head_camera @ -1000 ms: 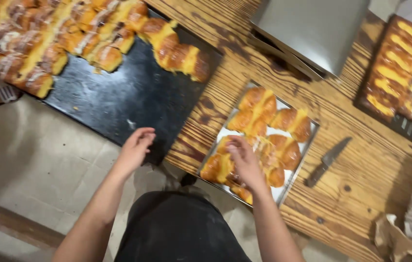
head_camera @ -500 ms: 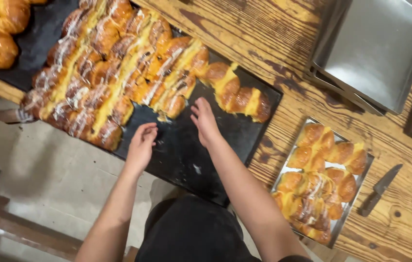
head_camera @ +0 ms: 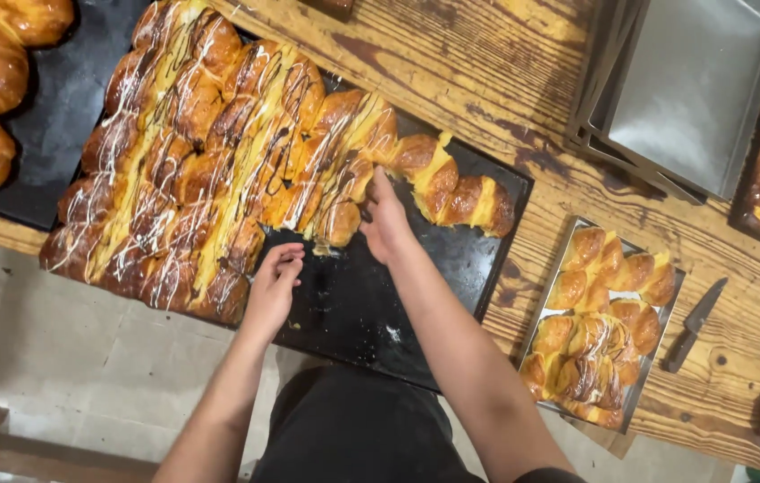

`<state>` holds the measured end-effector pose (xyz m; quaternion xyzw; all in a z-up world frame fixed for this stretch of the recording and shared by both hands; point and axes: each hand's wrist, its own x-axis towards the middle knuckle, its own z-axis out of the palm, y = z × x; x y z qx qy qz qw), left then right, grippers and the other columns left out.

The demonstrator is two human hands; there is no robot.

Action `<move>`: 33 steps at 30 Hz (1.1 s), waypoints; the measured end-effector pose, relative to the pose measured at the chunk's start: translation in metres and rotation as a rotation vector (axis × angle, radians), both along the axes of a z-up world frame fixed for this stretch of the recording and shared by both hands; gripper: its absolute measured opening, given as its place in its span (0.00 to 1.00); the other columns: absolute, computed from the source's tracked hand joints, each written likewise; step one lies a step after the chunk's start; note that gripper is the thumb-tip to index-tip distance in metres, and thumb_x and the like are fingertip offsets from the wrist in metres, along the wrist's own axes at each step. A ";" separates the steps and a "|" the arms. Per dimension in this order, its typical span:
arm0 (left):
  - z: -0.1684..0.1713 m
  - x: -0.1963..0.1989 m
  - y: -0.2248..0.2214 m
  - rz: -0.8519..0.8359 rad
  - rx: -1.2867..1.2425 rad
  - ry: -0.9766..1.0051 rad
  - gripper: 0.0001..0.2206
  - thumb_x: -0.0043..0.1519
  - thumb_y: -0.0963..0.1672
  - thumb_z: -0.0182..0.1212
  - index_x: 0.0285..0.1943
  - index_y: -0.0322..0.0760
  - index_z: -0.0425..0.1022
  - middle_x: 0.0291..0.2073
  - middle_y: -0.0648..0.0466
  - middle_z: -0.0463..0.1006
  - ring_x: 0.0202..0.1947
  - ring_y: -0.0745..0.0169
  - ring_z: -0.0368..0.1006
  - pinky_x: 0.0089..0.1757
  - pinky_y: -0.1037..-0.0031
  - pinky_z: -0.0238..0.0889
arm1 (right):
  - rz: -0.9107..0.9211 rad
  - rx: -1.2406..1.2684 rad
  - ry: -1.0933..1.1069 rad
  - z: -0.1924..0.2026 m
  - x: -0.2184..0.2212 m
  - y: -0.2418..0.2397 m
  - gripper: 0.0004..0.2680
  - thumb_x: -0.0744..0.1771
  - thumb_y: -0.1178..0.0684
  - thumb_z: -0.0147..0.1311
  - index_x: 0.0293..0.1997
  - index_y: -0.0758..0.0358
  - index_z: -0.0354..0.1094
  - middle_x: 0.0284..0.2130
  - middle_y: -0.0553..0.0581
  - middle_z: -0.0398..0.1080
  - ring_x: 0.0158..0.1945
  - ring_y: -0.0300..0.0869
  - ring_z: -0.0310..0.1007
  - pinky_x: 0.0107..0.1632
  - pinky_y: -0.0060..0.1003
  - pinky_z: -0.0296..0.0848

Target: Transferring baked pastries from a large baking sheet to a smaller tray using a spatula and bench scraper

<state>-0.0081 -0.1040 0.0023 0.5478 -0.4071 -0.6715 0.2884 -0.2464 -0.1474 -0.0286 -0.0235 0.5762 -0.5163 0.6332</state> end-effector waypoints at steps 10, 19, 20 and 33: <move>0.008 0.002 -0.014 0.024 -0.046 0.009 0.13 0.67 0.41 0.57 0.60 0.32 0.72 0.49 0.42 0.76 0.45 0.60 0.69 0.44 0.72 0.71 | 0.040 0.030 -0.017 -0.025 0.004 0.006 0.32 0.70 0.26 0.39 0.80 0.55 0.37 0.74 0.62 0.45 0.75 0.59 0.48 0.70 0.55 0.58; 0.043 -0.039 -0.014 0.438 0.366 0.542 0.35 0.68 0.45 0.47 0.80 0.30 0.33 0.77 0.36 0.35 0.77 0.37 0.35 0.69 0.46 0.40 | -0.005 0.084 -0.077 0.003 0.003 -0.004 0.30 0.69 0.24 0.37 0.76 0.51 0.45 0.68 0.60 0.54 0.69 0.62 0.57 0.65 0.61 0.63; 0.036 -0.045 -0.015 0.530 0.374 0.620 0.35 0.68 0.45 0.47 0.80 0.32 0.31 0.78 0.37 0.32 0.77 0.37 0.31 0.69 0.46 0.37 | -0.010 0.076 -0.081 0.008 0.005 -0.004 0.30 0.69 0.24 0.38 0.75 0.50 0.47 0.67 0.60 0.56 0.68 0.62 0.59 0.64 0.60 0.64; 0.036 -0.067 -0.015 0.379 0.138 0.421 0.22 0.70 0.44 0.40 0.74 0.34 0.52 0.67 0.46 0.56 0.60 0.54 0.57 0.57 0.65 0.58 | 0.048 0.026 -0.007 0.000 -0.017 -0.001 0.29 0.69 0.25 0.37 0.73 0.55 0.52 0.63 0.61 0.62 0.64 0.59 0.67 0.62 0.52 0.68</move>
